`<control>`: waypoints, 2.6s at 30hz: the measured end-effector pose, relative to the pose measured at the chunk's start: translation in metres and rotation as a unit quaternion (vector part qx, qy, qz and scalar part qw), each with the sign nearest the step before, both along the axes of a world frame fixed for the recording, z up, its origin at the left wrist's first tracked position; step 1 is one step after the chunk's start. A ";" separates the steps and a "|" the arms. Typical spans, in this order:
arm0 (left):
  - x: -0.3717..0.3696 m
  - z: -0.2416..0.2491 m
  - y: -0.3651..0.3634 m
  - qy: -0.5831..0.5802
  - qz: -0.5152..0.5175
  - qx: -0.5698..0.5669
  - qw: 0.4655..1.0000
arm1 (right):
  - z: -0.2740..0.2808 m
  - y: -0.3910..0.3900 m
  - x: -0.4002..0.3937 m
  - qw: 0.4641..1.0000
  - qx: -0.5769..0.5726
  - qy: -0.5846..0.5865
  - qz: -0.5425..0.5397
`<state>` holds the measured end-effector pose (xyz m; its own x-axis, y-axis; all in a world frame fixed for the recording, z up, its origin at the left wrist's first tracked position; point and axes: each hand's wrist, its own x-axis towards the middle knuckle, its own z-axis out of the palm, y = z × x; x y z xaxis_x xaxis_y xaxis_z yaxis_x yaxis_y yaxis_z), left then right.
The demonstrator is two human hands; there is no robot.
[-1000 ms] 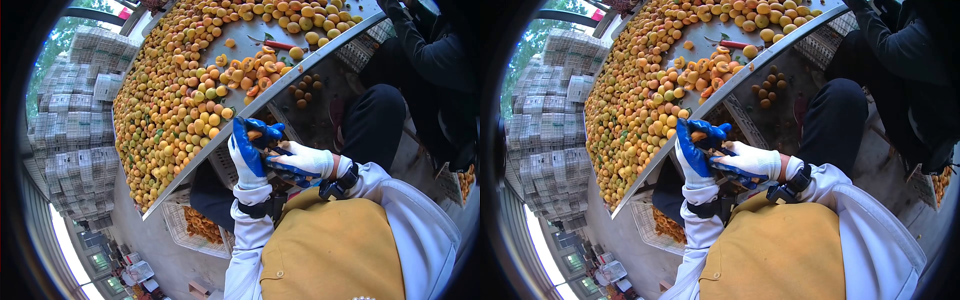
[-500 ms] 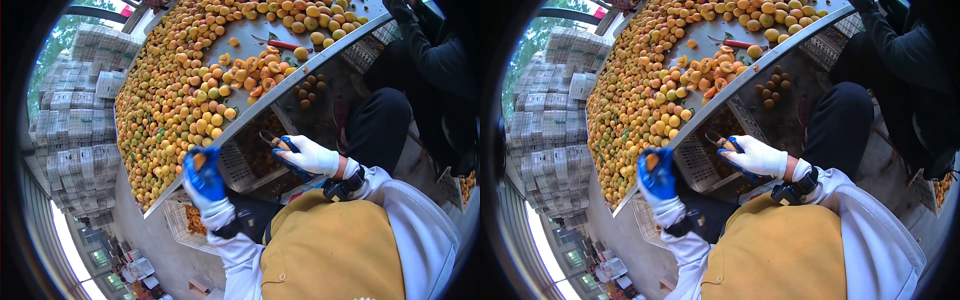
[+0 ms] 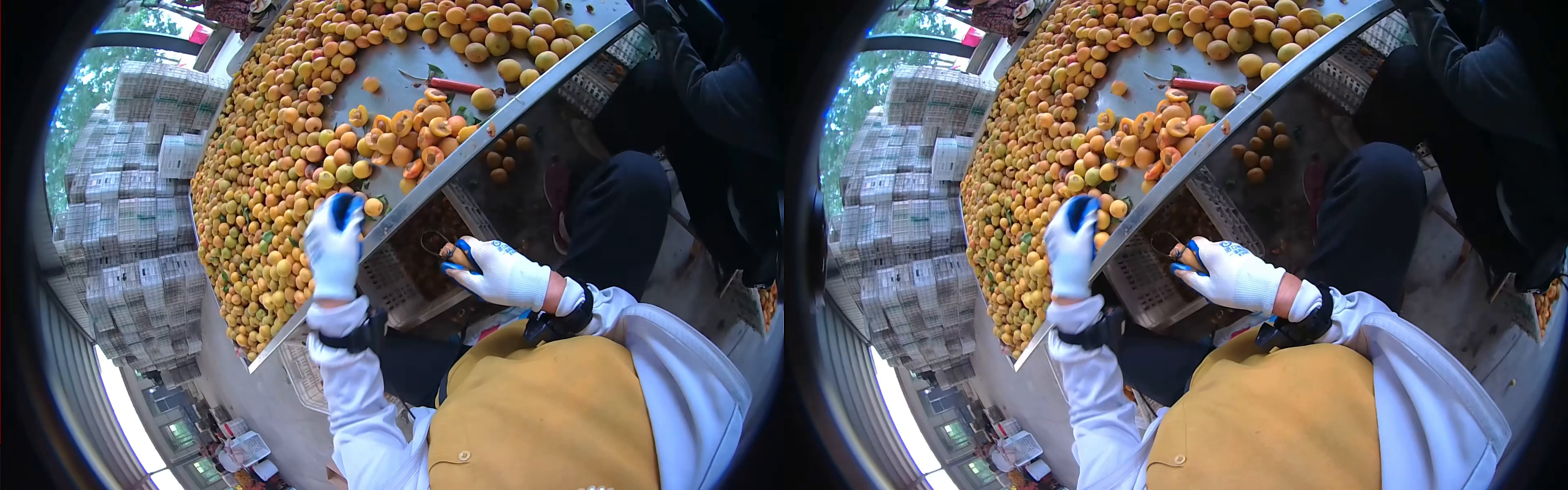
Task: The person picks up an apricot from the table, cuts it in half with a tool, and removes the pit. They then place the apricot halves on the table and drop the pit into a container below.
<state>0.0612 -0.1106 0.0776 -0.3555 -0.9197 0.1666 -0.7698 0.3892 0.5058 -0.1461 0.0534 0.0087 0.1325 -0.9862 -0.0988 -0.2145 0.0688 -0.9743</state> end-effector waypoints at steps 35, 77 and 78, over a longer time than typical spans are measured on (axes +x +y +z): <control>-0.022 -0.061 0.071 0.727 0.086 0.383 0.563 | -0.004 0.001 0.014 0.995 -0.071 -0.056 -0.047; -0.045 -0.049 0.086 0.518 -0.005 0.338 0.785 | 0.004 -0.001 -0.002 0.986 0.046 -0.116 0.111; -0.052 -0.044 0.090 0.541 -0.014 0.306 0.783 | 0.013 0.000 -0.006 0.963 0.137 -0.205 0.110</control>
<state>0.0094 -0.0206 0.0334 -0.3331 -0.9391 -0.0847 0.2441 -0.1727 0.9543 -0.1520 0.0539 0.0215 0.4192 -0.8740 -0.2457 0.1447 0.3315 -0.9323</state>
